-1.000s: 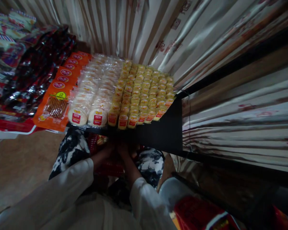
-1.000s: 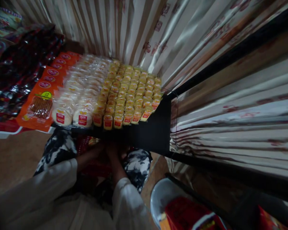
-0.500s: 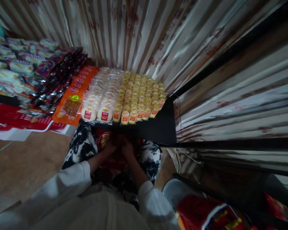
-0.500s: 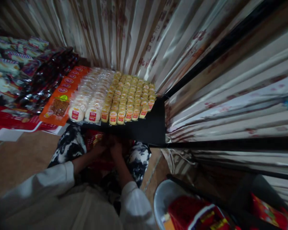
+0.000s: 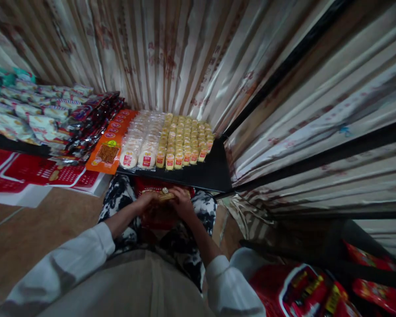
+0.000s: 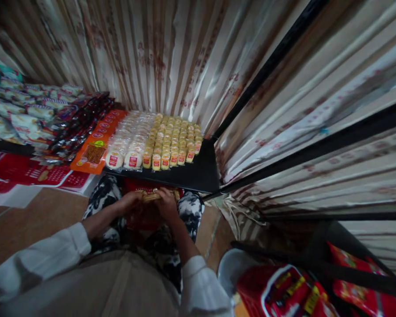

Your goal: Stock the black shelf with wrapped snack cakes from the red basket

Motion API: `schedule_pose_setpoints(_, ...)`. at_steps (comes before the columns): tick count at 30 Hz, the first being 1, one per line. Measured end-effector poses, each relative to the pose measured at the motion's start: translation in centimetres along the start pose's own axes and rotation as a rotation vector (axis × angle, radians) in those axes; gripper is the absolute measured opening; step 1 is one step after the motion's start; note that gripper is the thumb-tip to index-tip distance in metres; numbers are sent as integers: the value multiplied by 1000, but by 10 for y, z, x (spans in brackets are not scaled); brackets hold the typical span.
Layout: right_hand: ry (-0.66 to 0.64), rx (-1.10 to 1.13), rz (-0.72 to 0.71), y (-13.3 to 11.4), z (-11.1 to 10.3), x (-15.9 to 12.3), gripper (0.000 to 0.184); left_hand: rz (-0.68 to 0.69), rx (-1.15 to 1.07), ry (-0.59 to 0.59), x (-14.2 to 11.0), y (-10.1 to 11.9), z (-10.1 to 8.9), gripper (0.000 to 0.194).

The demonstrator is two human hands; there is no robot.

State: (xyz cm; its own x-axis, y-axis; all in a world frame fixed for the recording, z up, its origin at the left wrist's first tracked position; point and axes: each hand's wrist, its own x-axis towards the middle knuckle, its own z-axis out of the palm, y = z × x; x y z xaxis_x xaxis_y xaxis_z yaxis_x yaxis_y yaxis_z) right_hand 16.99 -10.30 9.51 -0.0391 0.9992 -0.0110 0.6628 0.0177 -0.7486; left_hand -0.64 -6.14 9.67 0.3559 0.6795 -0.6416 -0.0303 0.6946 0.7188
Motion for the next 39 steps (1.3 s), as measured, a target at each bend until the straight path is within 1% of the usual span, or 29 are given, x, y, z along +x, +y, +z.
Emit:
schedule_pose_setpoints(1, -46, 68, 0, -2, -5, 0, 41, -35, -41, -25, -3, 3, -2, 6)
schedule_pose_setpoints(3, -141, 185, 52, -6, -15, 0, 41, -90, -106, -67, -10, 7, -4, 8)
schedule_pose_setpoints(5, -192, 265, 95, -9, -24, 1, 42, -125, -157, -97, -15, 10, -4, 11)
schedule_pose_setpoints(9, -180, 308, 74, -13, -36, 2, 39, -215, -216, -124, -21, 16, 1, 9)
schedule_pose_setpoints(11, -140, 325, 103, -13, -38, 1, 36, -212, -195, -129, -24, 23, 6, 8)
schedule_pose_setpoints(13, -73, 402, 156, -13, -39, -1, 34, -170, -149, -132, -27, 32, 12, 14)
schedule_pose_setpoints(16, 17, 573, 240, -10, -39, -5, 31, -60, -46, -159, -30, 50, 24, 22)
schedule_pose_setpoints(18, 32, 653, 267, -8, -41, -6, 31, 35, 52, -188, -30, 61, 35, 20)
schedule_pose_setpoints(20, 43, 671, 270, -6, -45, -6, 30, 123, 169, -181, -26, 70, 48, 16)
schedule_pose_setpoints(22, 113, 576, 240, -4, -52, -5, 29, 204, 282, -135, -19, 77, 62, 13)
schedule_pose_setpoints(24, 251, 354, 149, -3, -61, -4, 32, 275, 402, -84, -11, 84, 78, 11)
schedule_pose_setpoints(26, 374, 107, 27, -1, -72, -2, 37, 339, 525, -48, -3, 90, 95, 9)
schedule_pose_setpoints(28, 425, -58, -61, 1, -81, 0, 39, 399, 621, -23, 5, 97, 111, 7)
schedule_pose_setpoints(29, 437, -108, -78, 2, -84, 2, 39, 431, 659, -11, 10, 99, 120, 7)
schedule_pose_setpoints(32, 495, -202, -65, 11, -91, 10, 42, 509, 756, 29, 24, 107, 142, 7)
schedule_pose_setpoints(34, 549, -219, -33, 19, -95, 19, 41, 536, 778, 38, 36, 111, 154, 8)
schedule_pose_setpoints(36, 600, -205, 2, 28, -99, 30, 40, 552, 733, 35, 49, 115, 166, 12)
schedule_pose_setpoints(39, 656, -185, 66, 45, -109, 51, 42, 584, 606, 69, 67, 119, 180, 27)
